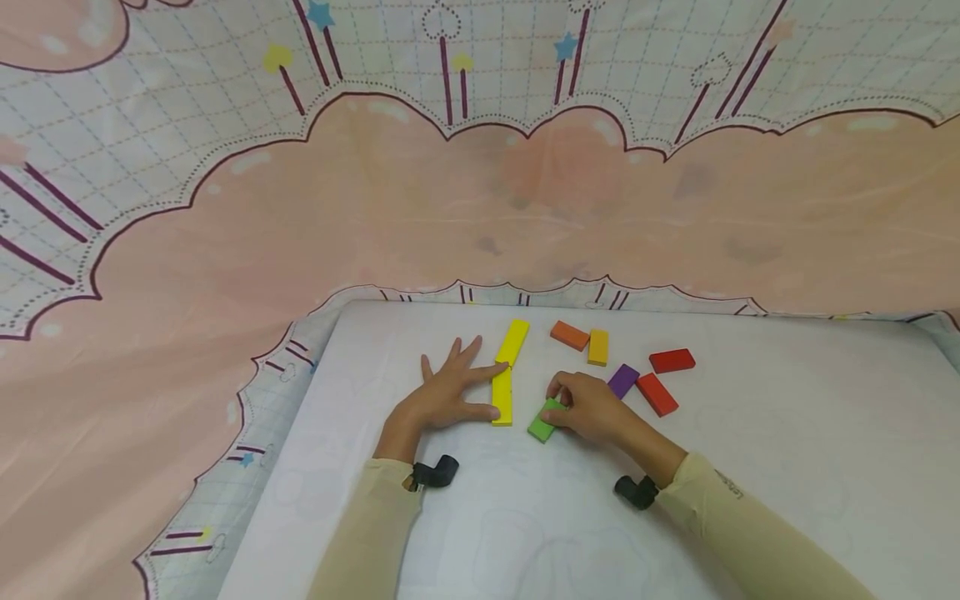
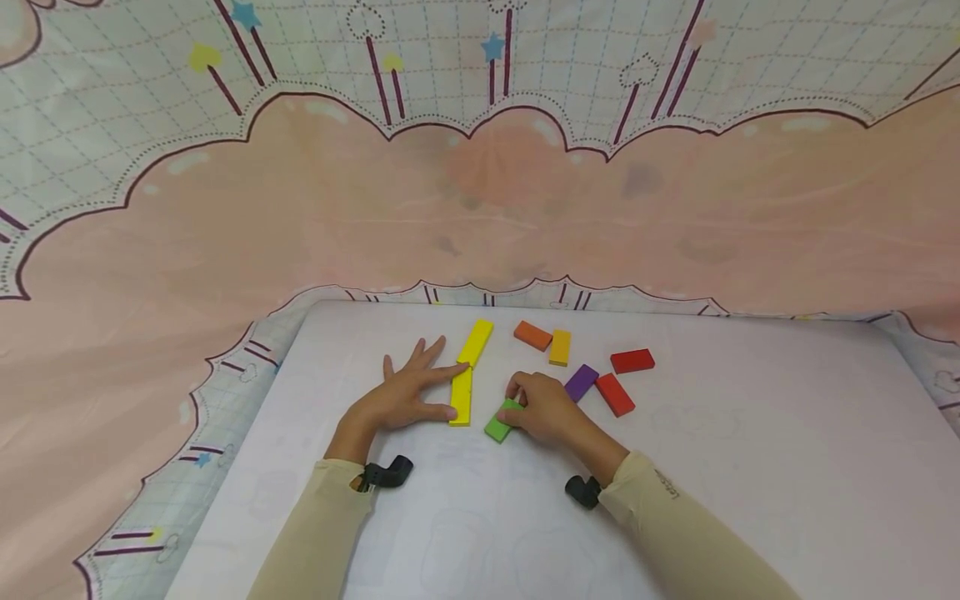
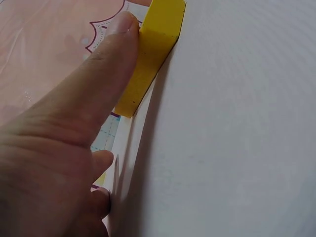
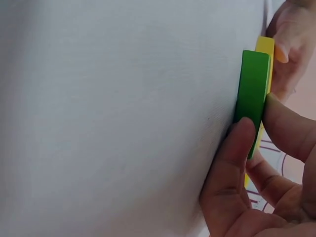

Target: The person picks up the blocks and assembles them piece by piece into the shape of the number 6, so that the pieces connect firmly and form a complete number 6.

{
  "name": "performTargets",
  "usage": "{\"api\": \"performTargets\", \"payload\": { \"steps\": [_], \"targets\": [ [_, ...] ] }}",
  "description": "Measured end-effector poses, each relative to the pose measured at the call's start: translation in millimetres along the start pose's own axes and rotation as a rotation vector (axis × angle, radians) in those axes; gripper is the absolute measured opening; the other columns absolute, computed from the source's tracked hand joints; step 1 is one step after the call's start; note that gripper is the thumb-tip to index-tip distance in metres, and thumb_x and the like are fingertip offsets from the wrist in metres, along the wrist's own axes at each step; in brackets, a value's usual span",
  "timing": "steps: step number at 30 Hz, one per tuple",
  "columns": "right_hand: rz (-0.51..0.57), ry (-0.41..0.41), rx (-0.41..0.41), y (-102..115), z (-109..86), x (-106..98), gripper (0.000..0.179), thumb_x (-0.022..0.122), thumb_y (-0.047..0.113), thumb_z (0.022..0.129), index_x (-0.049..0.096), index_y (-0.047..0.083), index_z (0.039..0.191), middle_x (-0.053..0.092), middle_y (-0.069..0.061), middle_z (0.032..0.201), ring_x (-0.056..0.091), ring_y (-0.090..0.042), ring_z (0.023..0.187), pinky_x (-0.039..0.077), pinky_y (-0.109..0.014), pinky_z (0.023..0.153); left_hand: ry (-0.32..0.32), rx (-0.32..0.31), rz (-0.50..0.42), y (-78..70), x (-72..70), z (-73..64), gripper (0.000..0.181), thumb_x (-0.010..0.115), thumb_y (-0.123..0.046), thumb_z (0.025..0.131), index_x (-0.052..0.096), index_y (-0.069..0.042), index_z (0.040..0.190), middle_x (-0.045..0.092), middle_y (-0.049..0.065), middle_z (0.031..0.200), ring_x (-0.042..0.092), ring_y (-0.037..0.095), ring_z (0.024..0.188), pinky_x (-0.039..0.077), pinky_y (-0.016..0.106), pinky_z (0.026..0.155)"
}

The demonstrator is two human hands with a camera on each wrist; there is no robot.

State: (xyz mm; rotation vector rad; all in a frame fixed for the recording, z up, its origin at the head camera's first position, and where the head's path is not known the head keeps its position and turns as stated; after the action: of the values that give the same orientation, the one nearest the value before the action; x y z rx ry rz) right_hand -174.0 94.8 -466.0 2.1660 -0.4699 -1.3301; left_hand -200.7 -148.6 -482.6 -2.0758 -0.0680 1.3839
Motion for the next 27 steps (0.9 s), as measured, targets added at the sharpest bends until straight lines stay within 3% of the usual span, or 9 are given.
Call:
{"api": "performTargets", "payload": {
  "steps": [10, 17, 27],
  "targets": [
    [-0.019, 0.037, -0.013, 4.9, 1.6, -1.5, 0.029, 0.079, 0.034, 0.090, 0.065, 0.017, 0.109, 0.058, -0.005, 0.088, 0.053, -0.019, 0.081, 0.045, -0.027, 0.067, 0.002, -0.007, 0.041, -1.0, 1.7, 1.9, 0.077, 0.073, -0.063, 0.085, 0.040, -0.048, 0.153, 0.002, 0.000, 0.174, -0.013, 0.032, 0.160, -0.021, 0.076, 0.112],
    [0.060, 0.109, -0.020, 0.7, -0.9, -8.2, 0.035, 0.080, 0.030, 0.089, 0.066, 0.018, 0.119, 0.059, -0.005, 0.094, 0.055, -0.020, 0.089, 0.051, -0.029, 0.074, -0.010, -0.023, 0.031, -0.8, 1.8, 2.5, 0.073, 0.058, -0.064, 0.095, 0.028, -0.046, 0.159, 0.003, -0.001, 0.174, -0.013, 0.030, 0.160, -0.022, 0.074, 0.113],
    [0.043, 0.106, -0.029, 1.3, 0.5, -7.9, 0.033, 0.081, 0.028, 0.088, 0.066, 0.020, 0.116, 0.058, -0.005, 0.091, 0.054, -0.020, 0.089, 0.048, -0.028, 0.072, -0.005, -0.043, 0.045, -2.0, 2.0, 3.5, 0.070, 0.057, -0.062, 0.096, 0.031, -0.044, 0.159, 0.004, -0.001, 0.174, -0.012, 0.030, 0.160, -0.021, 0.074, 0.113]
  ]
}}
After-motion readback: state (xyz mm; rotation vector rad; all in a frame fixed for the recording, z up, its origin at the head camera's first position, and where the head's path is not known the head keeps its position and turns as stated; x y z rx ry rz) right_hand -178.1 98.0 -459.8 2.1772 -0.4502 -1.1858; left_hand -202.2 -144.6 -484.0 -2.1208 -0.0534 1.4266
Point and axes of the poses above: each hand's wrist, its own z-axis towards the middle knuckle, its own x-axis out of the palm, y = z × x, the point moved 3 cm from there along z, towards the middle knuckle
